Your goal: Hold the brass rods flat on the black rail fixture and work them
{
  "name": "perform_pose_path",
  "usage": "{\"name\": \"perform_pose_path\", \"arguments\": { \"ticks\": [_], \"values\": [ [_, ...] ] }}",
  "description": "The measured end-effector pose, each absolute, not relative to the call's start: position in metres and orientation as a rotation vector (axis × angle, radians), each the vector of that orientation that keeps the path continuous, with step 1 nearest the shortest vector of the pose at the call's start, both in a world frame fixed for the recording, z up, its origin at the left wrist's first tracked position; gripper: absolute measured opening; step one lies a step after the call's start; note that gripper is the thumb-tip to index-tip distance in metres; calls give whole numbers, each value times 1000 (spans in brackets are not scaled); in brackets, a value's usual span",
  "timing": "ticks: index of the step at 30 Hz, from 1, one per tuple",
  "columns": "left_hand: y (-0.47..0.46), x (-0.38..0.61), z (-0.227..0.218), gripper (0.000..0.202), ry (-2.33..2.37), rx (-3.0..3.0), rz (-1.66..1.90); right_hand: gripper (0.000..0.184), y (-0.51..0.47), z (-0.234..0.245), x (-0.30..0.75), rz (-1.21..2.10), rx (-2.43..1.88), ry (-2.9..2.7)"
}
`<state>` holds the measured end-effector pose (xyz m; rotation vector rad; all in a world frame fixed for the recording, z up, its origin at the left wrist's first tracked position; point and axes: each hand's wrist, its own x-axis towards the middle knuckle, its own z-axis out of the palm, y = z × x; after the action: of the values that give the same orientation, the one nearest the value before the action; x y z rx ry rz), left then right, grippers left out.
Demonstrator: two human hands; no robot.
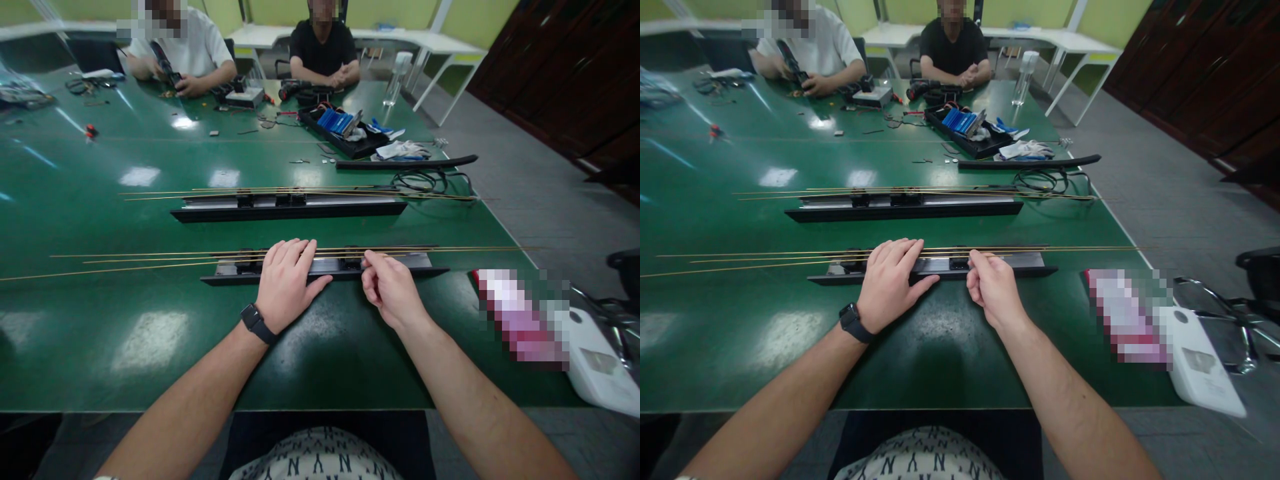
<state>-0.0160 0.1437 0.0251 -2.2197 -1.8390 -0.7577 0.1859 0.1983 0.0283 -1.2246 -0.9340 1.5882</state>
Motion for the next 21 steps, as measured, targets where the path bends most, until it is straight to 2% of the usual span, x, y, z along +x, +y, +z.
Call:
{"name": "perform_pose_path", "arguments": {
  "ticks": [21],
  "values": [
    [143, -17, 25, 61, -1844, -2223, -741, 26, 198, 31, 185, 1566, -1219, -876]
  ]
}}
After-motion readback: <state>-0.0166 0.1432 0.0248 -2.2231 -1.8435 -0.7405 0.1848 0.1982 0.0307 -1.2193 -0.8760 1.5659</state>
